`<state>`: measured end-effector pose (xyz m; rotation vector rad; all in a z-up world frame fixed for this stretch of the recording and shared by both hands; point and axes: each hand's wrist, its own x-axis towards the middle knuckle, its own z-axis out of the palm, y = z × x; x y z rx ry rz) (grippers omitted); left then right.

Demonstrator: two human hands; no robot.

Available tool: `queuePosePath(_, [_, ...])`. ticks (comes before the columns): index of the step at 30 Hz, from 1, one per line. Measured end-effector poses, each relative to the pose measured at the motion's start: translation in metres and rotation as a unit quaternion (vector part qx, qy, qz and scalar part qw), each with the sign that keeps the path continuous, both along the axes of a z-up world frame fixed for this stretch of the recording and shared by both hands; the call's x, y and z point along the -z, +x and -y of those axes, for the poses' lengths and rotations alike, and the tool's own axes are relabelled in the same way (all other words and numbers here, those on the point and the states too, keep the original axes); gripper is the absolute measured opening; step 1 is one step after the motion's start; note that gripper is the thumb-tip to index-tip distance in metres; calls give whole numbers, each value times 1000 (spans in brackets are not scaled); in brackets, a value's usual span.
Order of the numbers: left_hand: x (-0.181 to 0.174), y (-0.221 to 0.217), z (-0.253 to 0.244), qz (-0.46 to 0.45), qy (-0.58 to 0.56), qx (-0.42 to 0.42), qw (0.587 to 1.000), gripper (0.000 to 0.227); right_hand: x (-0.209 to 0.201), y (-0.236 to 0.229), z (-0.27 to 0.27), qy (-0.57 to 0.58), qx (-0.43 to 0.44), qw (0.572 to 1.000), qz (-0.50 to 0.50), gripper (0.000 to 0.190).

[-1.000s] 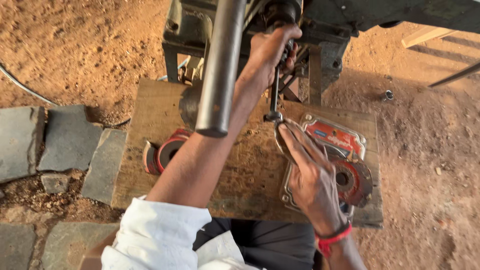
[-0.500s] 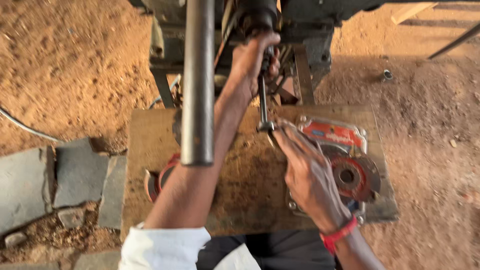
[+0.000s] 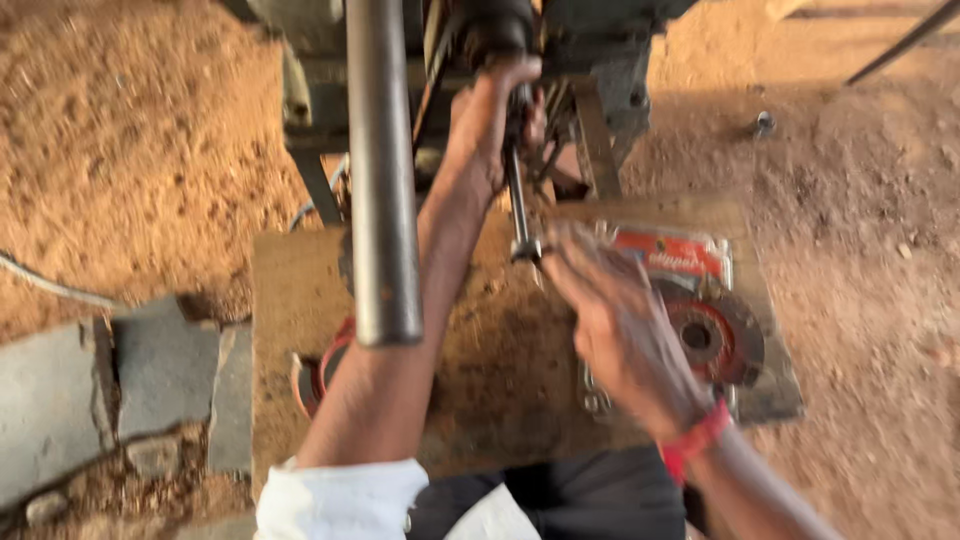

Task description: The person holds circular blades and uses a small rotating tool mounted in a drill press to clean or deburr the edges of a metal component.

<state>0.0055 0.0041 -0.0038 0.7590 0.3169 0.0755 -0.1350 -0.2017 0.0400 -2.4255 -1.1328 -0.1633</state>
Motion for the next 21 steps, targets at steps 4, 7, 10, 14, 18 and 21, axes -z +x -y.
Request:
queuePosePath(4, [0,4,-5,-43,31,-11,999,29,1,2,-7,23,7,1000,18,65])
queuePosePath(7, [4,0,-4,-3,38,-7,999,36,4,-6,4,7,5,1000,4,68])
queuePosePath(10, [-3,-6,-2,-16,79,-22,997,44,1,-8,1,0,4,999,42,71])
queuePosePath(14, [-16,-27,9,-46,74,-28,996,48,14,6,2,13,33,995,-96,62])
queuePosePath(18, [-31,-86,4,-113,172,54,977,39,11,-8,11,2,6,1000,27,72])
queuePosePath(21, [-24,-132,6,-61,444,60,892,56,23,-2,16,2,10,1000,-29,63])
